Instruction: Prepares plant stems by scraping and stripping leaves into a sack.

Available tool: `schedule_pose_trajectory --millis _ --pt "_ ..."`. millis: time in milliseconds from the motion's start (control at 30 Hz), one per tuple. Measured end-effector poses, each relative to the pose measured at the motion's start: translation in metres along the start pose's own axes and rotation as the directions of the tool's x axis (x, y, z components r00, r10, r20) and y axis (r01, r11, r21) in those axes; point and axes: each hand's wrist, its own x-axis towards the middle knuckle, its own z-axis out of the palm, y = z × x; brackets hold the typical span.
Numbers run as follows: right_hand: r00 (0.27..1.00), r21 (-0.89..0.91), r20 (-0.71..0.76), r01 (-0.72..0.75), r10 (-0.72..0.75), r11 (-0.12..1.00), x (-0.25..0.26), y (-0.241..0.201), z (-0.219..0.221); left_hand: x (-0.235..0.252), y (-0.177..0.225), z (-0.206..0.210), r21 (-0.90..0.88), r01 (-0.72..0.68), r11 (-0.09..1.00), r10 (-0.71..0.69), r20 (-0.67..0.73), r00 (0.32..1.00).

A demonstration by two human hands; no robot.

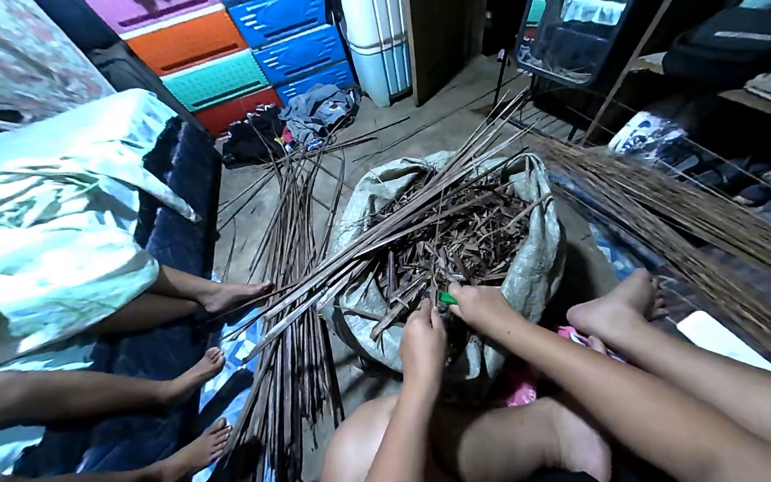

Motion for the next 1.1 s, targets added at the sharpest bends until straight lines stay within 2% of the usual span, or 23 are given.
schedule_pose_trajectory --millis 67,200,267,333,433,500,567,700,800,867,933,1033,1100 --pt "0.998 0.022 -0.032 -0.05 0.05 0.999 0.01 -0.003 -0.002 0.002 -0.002 0.0 0.004 0.004 1.0 -0.004 -0.016 1.0" --pt "0.961 0.099 -0.076 -0.259 0.267 0.961 0.034 0.017 -0.024 -0.005 -0.006 0.004 -0.011 -0.017 1.0 0.016 -0.009 1.0" --pt "0.951 0.112 -0.081 -0.287 0.297 0.951 0.035 0.026 -0.032 -0.005 -0.007 0.002 -0.037 -0.03 0.999 0.03 -0.02 0.999" --pt "0.96 0.141 -0.072 -0.258 0.27 0.956 0.026 0.027 -0.036 -0.004 -0.006 0.001 -0.063 -0.035 0.997 0.034 -0.016 0.999" --pt "0.993 0.246 -0.066 -0.079 0.098 0.966 0.002 0.026 -0.022 -0.005 -0.003 0.0 -0.152 -0.063 0.986 0.061 -0.017 0.998" --pt "0.998 0.262 -0.052 0.032 -0.019 0.964 -0.014 0.024 -0.007 -0.005 -0.007 0.001 -0.269 -0.072 0.96 0.065 -0.036 0.997" --pt "0.997 0.21 -0.035 0.076 -0.071 0.975 -0.023 0.022 0.0 -0.007 -0.011 0.003 -0.413 -0.082 0.907 0.066 -0.053 0.996" --pt "0.998 0.101 -0.06 0.013 -0.006 0.995 -0.015 0.015 -0.011 -0.007 -0.012 0.002 -0.558 -0.059 0.828 0.049 -0.031 0.998" --pt "0.978 0.165 -0.13 -0.144 0.166 0.976 0.01 0.025 -0.027 -0.009 -0.011 0.002 -0.607 -0.04 0.794 0.06 0.012 0.998" --pt "0.952 0.214 -0.15 -0.232 0.267 0.949 0.024 0.039 -0.039 -0.013 -0.01 0.003 -0.614 -0.027 0.789 0.061 0.035 0.998" --pt "0.939 0.262 -0.171 -0.249 0.298 0.933 0.026 0.046 -0.046 -0.014 -0.01 0.004 -0.578 -0.053 0.814 0.073 0.012 0.997" --pt "0.958 0.471 -0.185 -0.108 0.217 0.875 0.013 0.041 -0.038 -0.015 -0.006 0.001 -0.359 -0.111 0.927 0.111 -0.02 0.994" --pt "0.981 0.66 -0.148 0.005 0.124 0.751 0.004 0.032 -0.024 -0.017 -0.003 0.0 -0.216 -0.185 0.959 0.183 -0.031 0.983"
